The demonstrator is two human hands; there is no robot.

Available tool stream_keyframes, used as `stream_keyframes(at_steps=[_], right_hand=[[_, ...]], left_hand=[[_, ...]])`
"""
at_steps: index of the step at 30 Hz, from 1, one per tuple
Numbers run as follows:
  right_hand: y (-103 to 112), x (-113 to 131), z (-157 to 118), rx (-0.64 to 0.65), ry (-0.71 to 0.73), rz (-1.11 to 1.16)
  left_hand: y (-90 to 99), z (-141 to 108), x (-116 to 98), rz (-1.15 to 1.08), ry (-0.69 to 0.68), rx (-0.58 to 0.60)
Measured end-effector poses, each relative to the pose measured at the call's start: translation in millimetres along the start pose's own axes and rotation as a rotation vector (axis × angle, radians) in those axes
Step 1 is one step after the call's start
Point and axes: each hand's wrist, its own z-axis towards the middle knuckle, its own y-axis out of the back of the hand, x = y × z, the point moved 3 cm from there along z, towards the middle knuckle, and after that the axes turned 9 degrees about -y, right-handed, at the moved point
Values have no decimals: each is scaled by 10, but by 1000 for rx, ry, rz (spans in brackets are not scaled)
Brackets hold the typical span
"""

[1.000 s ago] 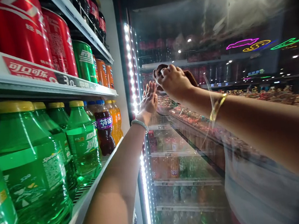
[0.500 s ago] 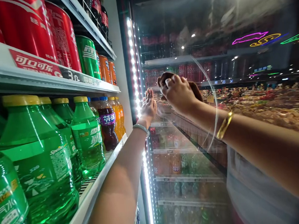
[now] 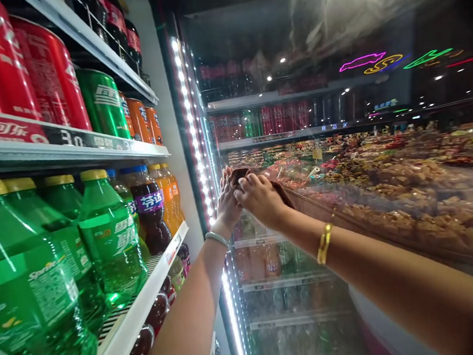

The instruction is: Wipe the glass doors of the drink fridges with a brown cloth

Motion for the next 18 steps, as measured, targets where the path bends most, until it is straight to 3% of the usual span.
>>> stream_keyframes(at_steps=[7, 10, 15, 18], right_hand=[[-31, 4, 125, -35, -113, 32], [-46, 49, 160, -18, -75, 55], [-86, 101, 663, -38, -36, 88], [-155, 144, 726, 1, -9, 97]], left_hand=[[-51, -226, 111, 20, 66, -13], [-29, -310, 176, 29, 90, -7], [-37, -390, 224, 40, 171, -54], [-43, -440, 199, 40, 209, -60]])
